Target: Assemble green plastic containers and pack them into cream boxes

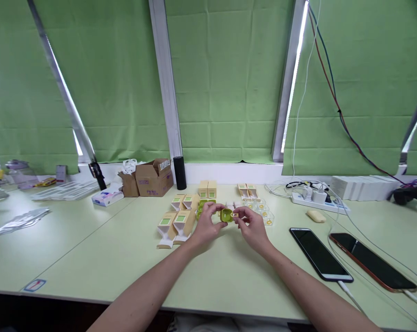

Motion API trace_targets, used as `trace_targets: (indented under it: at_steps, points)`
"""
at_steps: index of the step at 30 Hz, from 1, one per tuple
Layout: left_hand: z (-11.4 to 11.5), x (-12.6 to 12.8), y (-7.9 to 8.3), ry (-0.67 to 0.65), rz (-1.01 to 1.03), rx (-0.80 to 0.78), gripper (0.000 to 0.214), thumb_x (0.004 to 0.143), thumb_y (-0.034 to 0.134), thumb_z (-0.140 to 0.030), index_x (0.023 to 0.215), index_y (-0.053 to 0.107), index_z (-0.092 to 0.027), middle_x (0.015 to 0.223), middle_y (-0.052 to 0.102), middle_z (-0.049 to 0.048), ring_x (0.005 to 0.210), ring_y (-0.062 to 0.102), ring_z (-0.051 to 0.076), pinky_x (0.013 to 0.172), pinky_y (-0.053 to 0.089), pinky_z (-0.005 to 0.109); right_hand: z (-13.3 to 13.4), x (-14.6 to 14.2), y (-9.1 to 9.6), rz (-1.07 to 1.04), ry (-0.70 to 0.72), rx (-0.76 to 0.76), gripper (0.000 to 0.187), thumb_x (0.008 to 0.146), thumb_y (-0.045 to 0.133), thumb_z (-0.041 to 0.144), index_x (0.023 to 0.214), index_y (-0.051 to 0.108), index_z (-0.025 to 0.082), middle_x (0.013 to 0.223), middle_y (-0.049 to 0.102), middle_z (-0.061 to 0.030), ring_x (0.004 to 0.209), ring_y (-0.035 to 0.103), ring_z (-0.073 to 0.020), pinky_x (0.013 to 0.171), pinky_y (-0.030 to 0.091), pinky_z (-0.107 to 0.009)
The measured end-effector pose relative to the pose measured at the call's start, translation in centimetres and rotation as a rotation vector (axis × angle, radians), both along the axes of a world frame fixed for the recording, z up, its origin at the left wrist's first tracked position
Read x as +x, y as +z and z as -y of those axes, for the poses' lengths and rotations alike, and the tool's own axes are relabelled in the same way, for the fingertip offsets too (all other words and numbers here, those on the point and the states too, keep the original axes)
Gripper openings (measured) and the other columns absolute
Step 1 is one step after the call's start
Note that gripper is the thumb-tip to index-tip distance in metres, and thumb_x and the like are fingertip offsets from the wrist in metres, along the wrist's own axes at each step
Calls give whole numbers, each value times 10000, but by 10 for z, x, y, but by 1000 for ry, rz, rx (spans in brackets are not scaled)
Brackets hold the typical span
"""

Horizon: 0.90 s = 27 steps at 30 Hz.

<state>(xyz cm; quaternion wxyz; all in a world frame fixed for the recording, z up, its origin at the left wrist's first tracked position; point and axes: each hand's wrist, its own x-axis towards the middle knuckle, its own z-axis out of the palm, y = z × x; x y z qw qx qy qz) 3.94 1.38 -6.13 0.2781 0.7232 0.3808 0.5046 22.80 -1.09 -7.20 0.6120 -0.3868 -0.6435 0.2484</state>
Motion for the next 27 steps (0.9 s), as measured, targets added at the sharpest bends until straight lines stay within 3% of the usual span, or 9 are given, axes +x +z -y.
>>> trace_targets:
  at_steps: [6,10,14,23,27]
  points:
    - [6,0,4,-9,-71,67,468,704,821,-65,1114,738,-274,1201,552,70,1234,575,283,1115,460,446,1,3,-5,306,-120,258,164,964,555,243,1031,704,228,918,758,-60,714,647,-196,707,534,-340]
    - [8,-1,4,-28,-115,176,480,723,808,-60,1146,733,-275,1178,587,77,1259,529,296,1119,460,471,0,5,-6,468,-177,407,203,987,521,169,1050,707,221,976,756,-86,881,678,-229,780,526,-347]
    - [8,-1,3,-35,-156,258,481,747,792,-64,1180,710,-257,1180,581,81,1243,524,286,1099,477,475,1,6,-4,552,-287,512,189,973,552,131,1024,713,214,942,718,-81,855,652,-212,718,491,-311]
    - [11,-2,4,-45,-193,288,512,752,803,-63,1213,699,-259,1173,555,82,1217,538,274,1077,489,464,0,5,-6,703,-411,586,179,995,543,166,959,715,196,768,649,-24,629,527,-155,621,345,-291]
    - [11,-2,3,-54,-210,302,517,757,798,-61,1224,699,-260,1166,565,79,1208,536,269,1073,485,451,0,5,-7,703,-399,602,192,986,530,148,930,708,193,717,658,-7,591,527,-144,611,325,-288]
